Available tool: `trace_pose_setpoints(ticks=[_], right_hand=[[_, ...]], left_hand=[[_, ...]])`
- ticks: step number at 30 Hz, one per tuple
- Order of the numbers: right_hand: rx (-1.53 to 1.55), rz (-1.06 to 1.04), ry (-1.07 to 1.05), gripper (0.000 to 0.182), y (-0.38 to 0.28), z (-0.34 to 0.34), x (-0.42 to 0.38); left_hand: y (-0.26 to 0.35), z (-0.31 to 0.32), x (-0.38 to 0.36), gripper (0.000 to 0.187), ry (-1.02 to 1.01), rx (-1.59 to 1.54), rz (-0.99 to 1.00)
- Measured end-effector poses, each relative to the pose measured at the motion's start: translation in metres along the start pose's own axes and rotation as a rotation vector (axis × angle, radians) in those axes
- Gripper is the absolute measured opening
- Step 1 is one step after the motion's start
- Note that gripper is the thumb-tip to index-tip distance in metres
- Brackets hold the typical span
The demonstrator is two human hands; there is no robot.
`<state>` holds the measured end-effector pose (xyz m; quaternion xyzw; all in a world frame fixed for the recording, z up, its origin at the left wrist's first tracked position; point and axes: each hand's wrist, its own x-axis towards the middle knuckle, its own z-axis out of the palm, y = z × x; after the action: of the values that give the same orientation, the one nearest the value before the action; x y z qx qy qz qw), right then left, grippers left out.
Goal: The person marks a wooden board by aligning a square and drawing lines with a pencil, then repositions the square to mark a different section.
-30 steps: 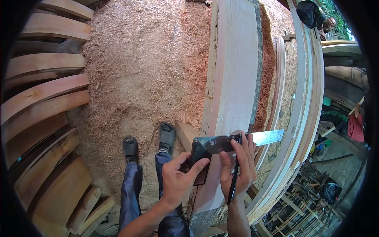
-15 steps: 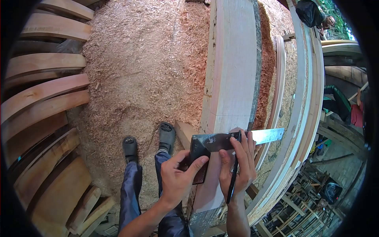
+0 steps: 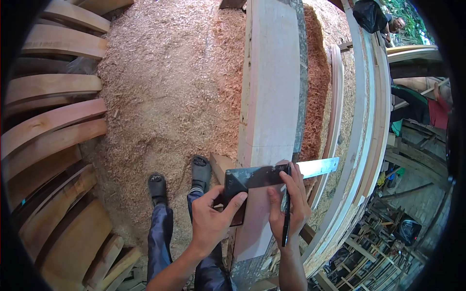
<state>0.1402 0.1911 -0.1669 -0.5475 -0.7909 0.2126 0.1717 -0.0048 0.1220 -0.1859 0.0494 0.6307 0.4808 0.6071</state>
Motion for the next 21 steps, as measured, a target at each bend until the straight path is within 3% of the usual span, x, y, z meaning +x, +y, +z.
trace_pose_setpoints(ticks=[6,9,10,12,15,21], right_hand=[[0.177,0.131,0.059,0.026,0.012,-0.013,0.002],[0.486,0.137,0.210,0.023,0.006,-0.010,0.010],[0.488,0.138,0.210,0.023,0.006,-0.009,0.014],[0.839,0.140,0.121,0.021,0.006,-0.006,0.018],[0.778,0.247,0.029,0.017,-0.015,-0.001,0.037],[0.583,0.226,-0.196,0.013,-0.016,-0.001,0.051]], left_hand=[[-0.001,0.001,0.000,0.018,0.017,0.122,0.028],[0.001,0.000,0.000,0.019,0.018,0.130,0.037],[0.002,-0.001,-0.001,0.020,0.010,0.154,0.030],[0.006,0.002,-0.002,0.020,0.014,0.127,0.029],[0.004,0.003,-0.003,0.020,0.029,0.095,0.036],[0.004,0.005,-0.003,0.021,0.059,0.108,0.051]])
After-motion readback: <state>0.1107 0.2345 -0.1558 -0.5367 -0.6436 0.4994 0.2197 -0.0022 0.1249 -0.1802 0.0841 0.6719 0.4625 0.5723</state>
